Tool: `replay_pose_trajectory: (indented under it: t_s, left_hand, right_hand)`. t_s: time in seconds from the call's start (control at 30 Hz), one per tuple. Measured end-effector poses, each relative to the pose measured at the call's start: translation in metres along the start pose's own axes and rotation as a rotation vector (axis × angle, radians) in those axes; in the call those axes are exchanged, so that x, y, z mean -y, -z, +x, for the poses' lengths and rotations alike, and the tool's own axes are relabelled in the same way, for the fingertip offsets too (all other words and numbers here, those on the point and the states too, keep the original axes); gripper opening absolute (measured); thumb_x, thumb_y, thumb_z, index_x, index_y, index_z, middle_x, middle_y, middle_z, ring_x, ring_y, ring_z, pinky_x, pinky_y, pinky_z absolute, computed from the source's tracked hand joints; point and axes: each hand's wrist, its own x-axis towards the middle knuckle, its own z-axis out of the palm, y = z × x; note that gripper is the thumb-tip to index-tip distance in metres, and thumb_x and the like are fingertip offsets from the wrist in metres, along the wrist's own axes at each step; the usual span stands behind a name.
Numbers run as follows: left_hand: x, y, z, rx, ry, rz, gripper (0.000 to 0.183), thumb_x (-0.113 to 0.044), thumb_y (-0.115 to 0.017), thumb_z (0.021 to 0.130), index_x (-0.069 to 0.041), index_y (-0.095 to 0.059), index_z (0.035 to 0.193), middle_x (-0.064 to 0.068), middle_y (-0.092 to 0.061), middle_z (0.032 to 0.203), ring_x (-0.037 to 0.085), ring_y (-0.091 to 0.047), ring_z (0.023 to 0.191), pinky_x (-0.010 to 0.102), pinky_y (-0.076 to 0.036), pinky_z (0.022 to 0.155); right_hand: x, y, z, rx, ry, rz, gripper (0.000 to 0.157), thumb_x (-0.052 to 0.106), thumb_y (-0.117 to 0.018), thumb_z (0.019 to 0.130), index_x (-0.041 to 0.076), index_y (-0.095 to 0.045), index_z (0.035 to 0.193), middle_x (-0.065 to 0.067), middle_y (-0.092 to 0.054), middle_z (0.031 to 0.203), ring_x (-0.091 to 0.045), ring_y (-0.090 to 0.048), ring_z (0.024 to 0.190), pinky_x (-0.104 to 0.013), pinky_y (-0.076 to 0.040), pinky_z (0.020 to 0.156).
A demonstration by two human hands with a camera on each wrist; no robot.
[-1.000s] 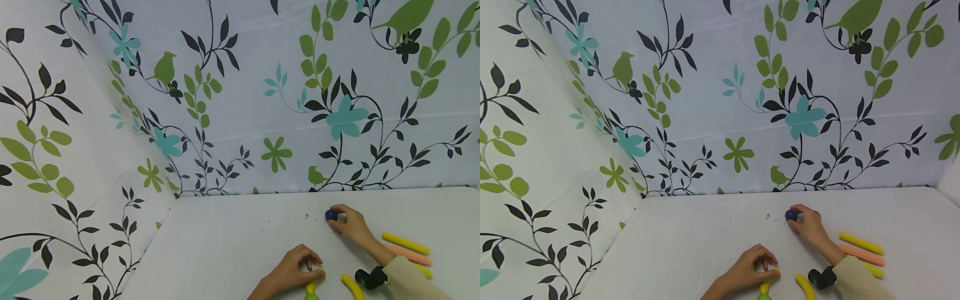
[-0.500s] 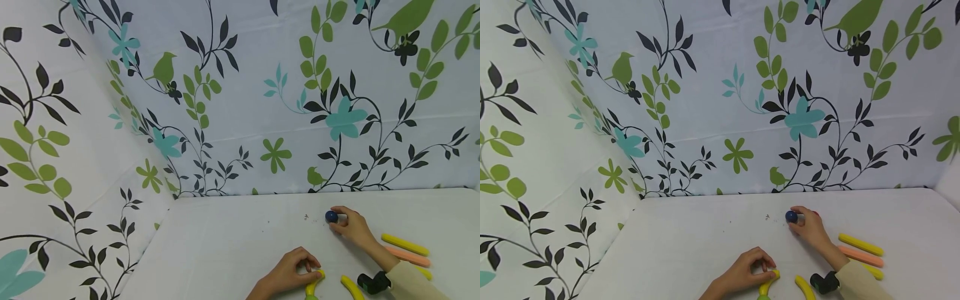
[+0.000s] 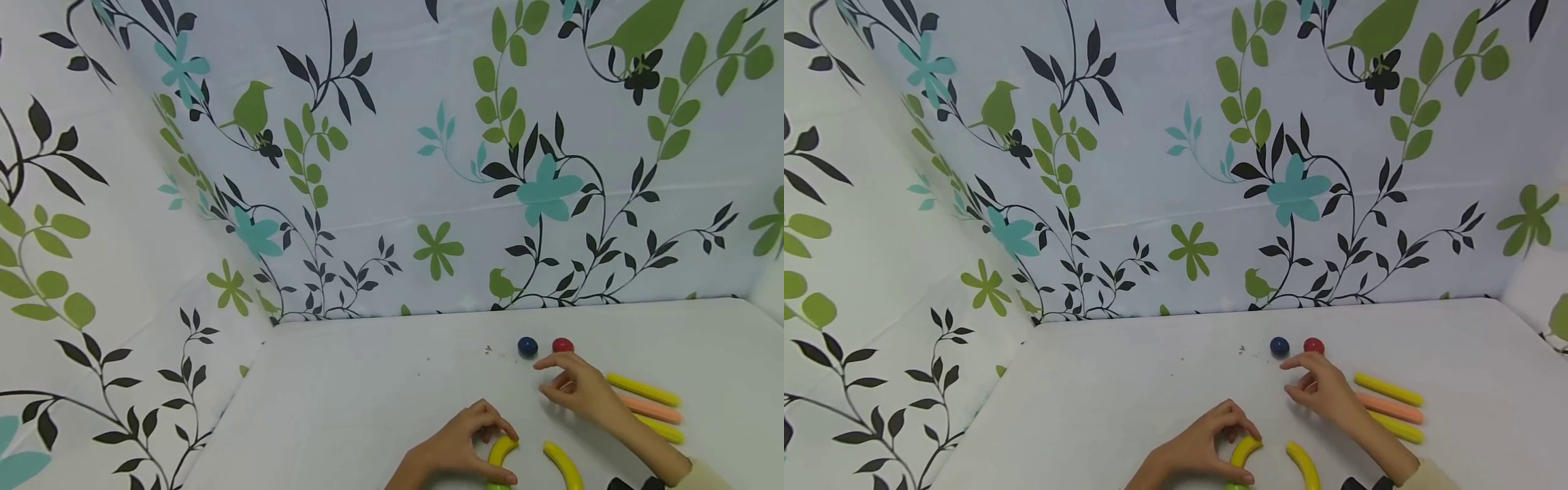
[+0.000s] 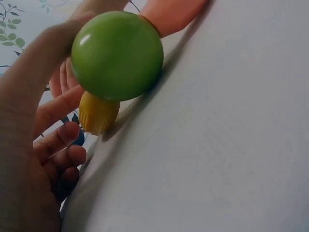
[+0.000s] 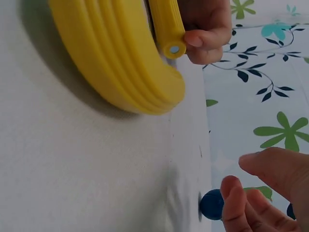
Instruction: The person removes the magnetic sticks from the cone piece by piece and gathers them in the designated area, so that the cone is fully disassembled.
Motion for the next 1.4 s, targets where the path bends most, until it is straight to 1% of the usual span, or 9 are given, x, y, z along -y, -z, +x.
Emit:
replay_pose_trajectory:
  t_s: [0.3, 0.43, 0.57, 0.7, 0.77, 0.9, 1.0, 1.17, 1.4]
  left_hand:
    - [0.000, 0.004, -0.001, 0.046, -0.078, 0.046, 0.037, -0.016, -0.080, 0.081, -0.019, -0.066, 0.115, -0.011, -0.053, 0.097, -0.010, -0.043, 0.088, 0.011, -0.040, 0.082]
    - [0.000, 0.004, 0.000, 0.042, -0.070, -0.028, 0.035, -0.013, -0.079, 0.082, -0.015, -0.067, 0.114, -0.011, -0.056, 0.105, -0.009, -0.046, 0.092, 0.014, -0.044, 0.085]
    - [-0.001, 0.005, -0.001, 0.038, -0.038, -0.070, 0.032, -0.014, -0.077, 0.084, -0.014, -0.068, 0.114, -0.013, -0.055, 0.110, -0.009, -0.048, 0.094, 0.016, -0.045, 0.089]
    - [-0.001, 0.004, -0.002, 0.002, -0.057, -0.076, 0.029, -0.014, -0.076, 0.085, -0.012, -0.068, 0.113, -0.010, -0.056, 0.111, -0.008, -0.050, 0.096, 0.018, -0.047, 0.089]
    - [-0.001, 0.003, -0.002, -0.029, -0.085, -0.073, 0.027, -0.014, -0.076, 0.086, -0.011, -0.068, 0.112, -0.006, -0.057, 0.111, -0.006, -0.052, 0.097, 0.019, -0.048, 0.089]
    - [-0.001, 0.003, -0.003, -0.072, -0.111, -0.074, 0.024, -0.015, -0.073, 0.089, -0.010, -0.068, 0.112, 0.000, -0.059, 0.110, -0.001, -0.054, 0.098, 0.020, -0.048, 0.089]
    - [-0.001, 0.004, -0.003, -0.061, -0.075, -0.092, 0.025, -0.016, -0.074, 0.088, -0.012, -0.068, 0.112, -0.003, -0.059, 0.111, 0.000, -0.053, 0.100, 0.021, -0.046, 0.093]
    - [0.001, 0.004, -0.004, 0.003, -0.009, -0.094, 0.035, -0.017, -0.081, 0.081, -0.018, -0.068, 0.112, -0.014, -0.052, 0.115, -0.003, -0.049, 0.108, 0.022, -0.039, 0.101]
    - [0.004, 0.003, -0.003, 0.027, -0.076, -0.007, 0.038, -0.015, -0.084, 0.077, -0.018, -0.068, 0.111, -0.010, -0.051, 0.117, -0.004, -0.047, 0.110, 0.023, -0.039, 0.101]
  right_hand:
    - [-0.013, 0.016, -0.024, 0.476, 0.196, 0.206, 0.024, 0.010, -0.069, 0.090, 0.010, -0.066, 0.114, -0.010, -0.059, 0.121, -0.006, -0.058, 0.076, -0.021, -0.050, 0.063]
    - [-0.020, 0.020, -0.035, 0.700, 0.228, 0.375, 0.027, 0.002, -0.062, 0.092, 0.012, -0.067, 0.117, -0.005, -0.058, 0.132, -0.008, -0.060, 0.083, -0.021, -0.049, 0.063]
    - [-0.018, 0.024, -0.043, 0.807, 0.203, 0.444, 0.031, 0.000, -0.059, 0.092, 0.013, -0.067, 0.119, -0.005, -0.056, 0.136, -0.008, -0.056, 0.104, -0.018, -0.048, 0.075]
    - [-0.017, 0.023, -0.049, 0.827, 0.173, 0.427, 0.025, 0.005, -0.061, 0.094, 0.014, -0.069, 0.116, -0.005, -0.052, 0.136, -0.010, -0.046, 0.120, -0.016, -0.039, 0.095]
    - [-0.017, 0.021, -0.052, 0.816, 0.143, 0.412, 0.022, 0.007, -0.063, 0.094, 0.015, -0.070, 0.114, -0.005, -0.051, 0.133, -0.009, -0.044, 0.118, -0.015, -0.038, 0.095]
    - [-0.019, 0.018, -0.059, 0.723, 0.153, 0.246, 0.019, 0.017, -0.070, 0.091, 0.026, -0.073, 0.107, 0.003, -0.051, 0.125, -0.003, -0.040, 0.110, -0.015, -0.039, 0.086]
    - [-0.020, 0.017, -0.062, 0.666, 0.210, 0.132, 0.020, 0.023, -0.073, 0.088, 0.033, -0.071, 0.105, 0.008, -0.053, 0.120, -0.002, -0.039, 0.107, -0.016, -0.041, 0.082]
    - [-0.019, 0.016, -0.062, 0.685, 0.195, 0.152, 0.020, 0.023, -0.072, 0.088, 0.033, -0.072, 0.105, 0.010, -0.056, 0.114, -0.004, -0.042, 0.104, -0.019, -0.043, 0.079]
    - [-0.017, 0.016, -0.064, 0.668, 0.200, 0.141, 0.020, 0.024, -0.071, 0.089, 0.035, -0.070, 0.106, 0.012, -0.055, 0.110, -0.004, -0.042, 0.103, -0.021, -0.042, 0.075]
